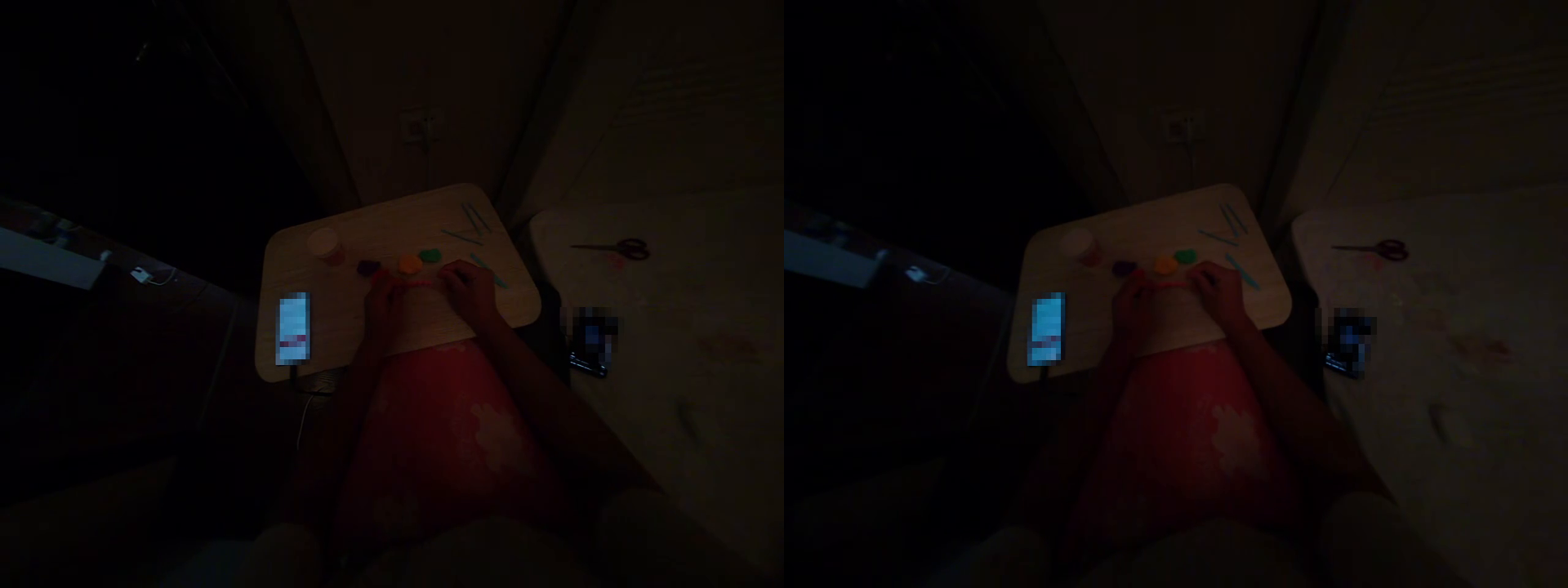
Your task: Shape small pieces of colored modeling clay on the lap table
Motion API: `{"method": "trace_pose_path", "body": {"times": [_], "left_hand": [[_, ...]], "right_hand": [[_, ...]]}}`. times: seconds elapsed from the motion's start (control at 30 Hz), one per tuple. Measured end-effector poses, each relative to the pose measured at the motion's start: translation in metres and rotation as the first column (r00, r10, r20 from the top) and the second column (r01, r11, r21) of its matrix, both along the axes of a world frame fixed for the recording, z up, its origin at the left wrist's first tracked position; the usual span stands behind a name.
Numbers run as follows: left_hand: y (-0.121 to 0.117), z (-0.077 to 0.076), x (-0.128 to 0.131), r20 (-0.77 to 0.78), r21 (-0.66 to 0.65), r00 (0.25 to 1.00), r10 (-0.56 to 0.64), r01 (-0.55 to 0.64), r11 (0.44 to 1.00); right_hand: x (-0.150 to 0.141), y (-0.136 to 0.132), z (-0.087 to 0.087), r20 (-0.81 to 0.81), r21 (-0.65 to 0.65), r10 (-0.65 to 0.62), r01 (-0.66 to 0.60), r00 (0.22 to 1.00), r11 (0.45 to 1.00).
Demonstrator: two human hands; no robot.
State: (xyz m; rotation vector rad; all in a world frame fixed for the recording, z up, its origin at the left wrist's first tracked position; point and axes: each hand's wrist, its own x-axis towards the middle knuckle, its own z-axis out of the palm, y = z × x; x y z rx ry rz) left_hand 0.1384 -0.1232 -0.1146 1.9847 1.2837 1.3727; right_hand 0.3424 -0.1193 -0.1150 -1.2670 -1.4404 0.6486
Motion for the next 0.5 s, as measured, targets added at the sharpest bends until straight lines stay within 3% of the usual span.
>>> {"method": "trace_pose_path", "body": {"times": [0.23,0.5], "left_hand": [[0.0011,-0.0008,0.0009,0.008,0.007,1.000,0.000,0.000,1.000],[0.0006,-0.0016,0.0001,-0.009,0.003,1.000,0.003,-0.003,1.000]], "right_hand": [[-0.0014,-0.0012,0.0026,0.010,-0.040,-0.100,0.101,0.995,0.994],[-0.0013,0.0001,0.0023,-0.035,-0.020,-0.086,0.085,0.996,0.996]]}}
